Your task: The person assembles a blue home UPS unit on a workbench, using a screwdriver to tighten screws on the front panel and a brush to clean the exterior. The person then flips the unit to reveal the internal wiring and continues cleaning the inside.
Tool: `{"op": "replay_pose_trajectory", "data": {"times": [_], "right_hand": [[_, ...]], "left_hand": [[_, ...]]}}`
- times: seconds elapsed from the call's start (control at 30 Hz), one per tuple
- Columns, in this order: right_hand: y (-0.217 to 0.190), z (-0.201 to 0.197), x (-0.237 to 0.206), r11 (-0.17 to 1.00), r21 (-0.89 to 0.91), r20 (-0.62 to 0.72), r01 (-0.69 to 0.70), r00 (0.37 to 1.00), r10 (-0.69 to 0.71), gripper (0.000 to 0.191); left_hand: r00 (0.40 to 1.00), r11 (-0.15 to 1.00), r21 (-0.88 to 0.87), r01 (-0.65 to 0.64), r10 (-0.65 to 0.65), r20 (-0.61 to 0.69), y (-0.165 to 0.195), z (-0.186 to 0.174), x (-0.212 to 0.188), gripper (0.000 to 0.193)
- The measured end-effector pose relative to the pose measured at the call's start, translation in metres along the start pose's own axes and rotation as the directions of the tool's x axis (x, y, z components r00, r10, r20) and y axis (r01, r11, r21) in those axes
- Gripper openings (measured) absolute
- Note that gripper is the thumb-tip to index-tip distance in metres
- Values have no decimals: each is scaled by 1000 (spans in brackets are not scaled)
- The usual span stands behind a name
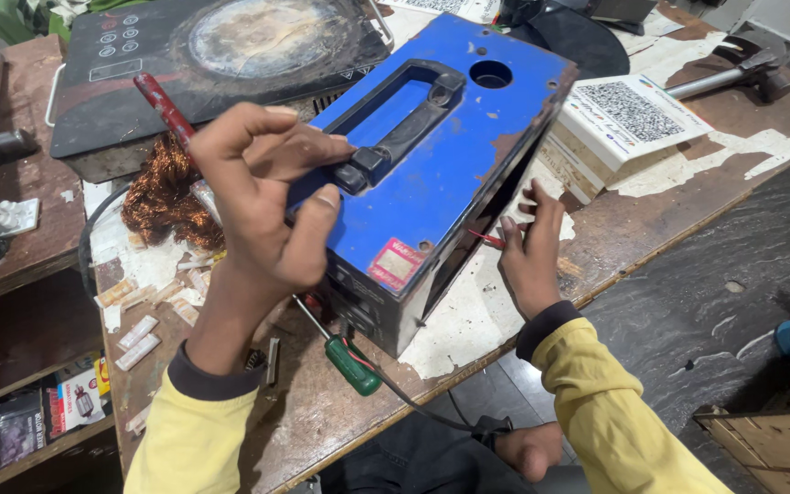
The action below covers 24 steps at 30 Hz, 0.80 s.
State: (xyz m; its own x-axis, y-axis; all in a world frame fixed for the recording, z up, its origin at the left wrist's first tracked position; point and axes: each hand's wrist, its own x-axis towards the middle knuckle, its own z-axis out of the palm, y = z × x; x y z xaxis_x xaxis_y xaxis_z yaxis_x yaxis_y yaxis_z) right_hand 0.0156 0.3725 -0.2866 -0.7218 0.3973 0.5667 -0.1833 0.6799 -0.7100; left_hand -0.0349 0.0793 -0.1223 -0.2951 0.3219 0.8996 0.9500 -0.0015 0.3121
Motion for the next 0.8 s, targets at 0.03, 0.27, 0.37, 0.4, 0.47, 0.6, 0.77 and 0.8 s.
{"op": "replay_pose_trajectory", "data": {"times": [0.03,0.27,0.37,0.4,0.47,0.6,0.77,0.8], "right_hand": [[0,0,0,1000,3,12,-1,1000,1,63],[11,5,-1,998,-60,-68,-11,998,7,43],[17,7,-2,997,-70,-127,16,992,-25,31],[19,7,-3,996,-71,-143,53,988,-63,30],[20,8,-5,998,-43,-169,40,985,-46,29],[18,9,-8,997,-69,-271,30,961,-48,28],[16,8,-6,991,89,-302,-95,946,118,25],[16,8,-6,989,107,-294,-99,948,127,25]], "left_hand": [[1000,997,-72,24,-24,-3,0,-4,4,46],[998,995,-84,60,-63,-29,1,-14,9,38],[984,993,12,120,-117,-136,2,-6,-11,35],[972,987,33,160,-152,-182,2,-3,-18,37],[917,959,36,280,-256,-306,4,3,-31,50],[937,959,115,258,-219,-274,26,26,-63,71],[976,959,223,173,-137,-167,39,45,-99,100],[983,961,232,147,-115,-146,36,44,-102,105]]}}
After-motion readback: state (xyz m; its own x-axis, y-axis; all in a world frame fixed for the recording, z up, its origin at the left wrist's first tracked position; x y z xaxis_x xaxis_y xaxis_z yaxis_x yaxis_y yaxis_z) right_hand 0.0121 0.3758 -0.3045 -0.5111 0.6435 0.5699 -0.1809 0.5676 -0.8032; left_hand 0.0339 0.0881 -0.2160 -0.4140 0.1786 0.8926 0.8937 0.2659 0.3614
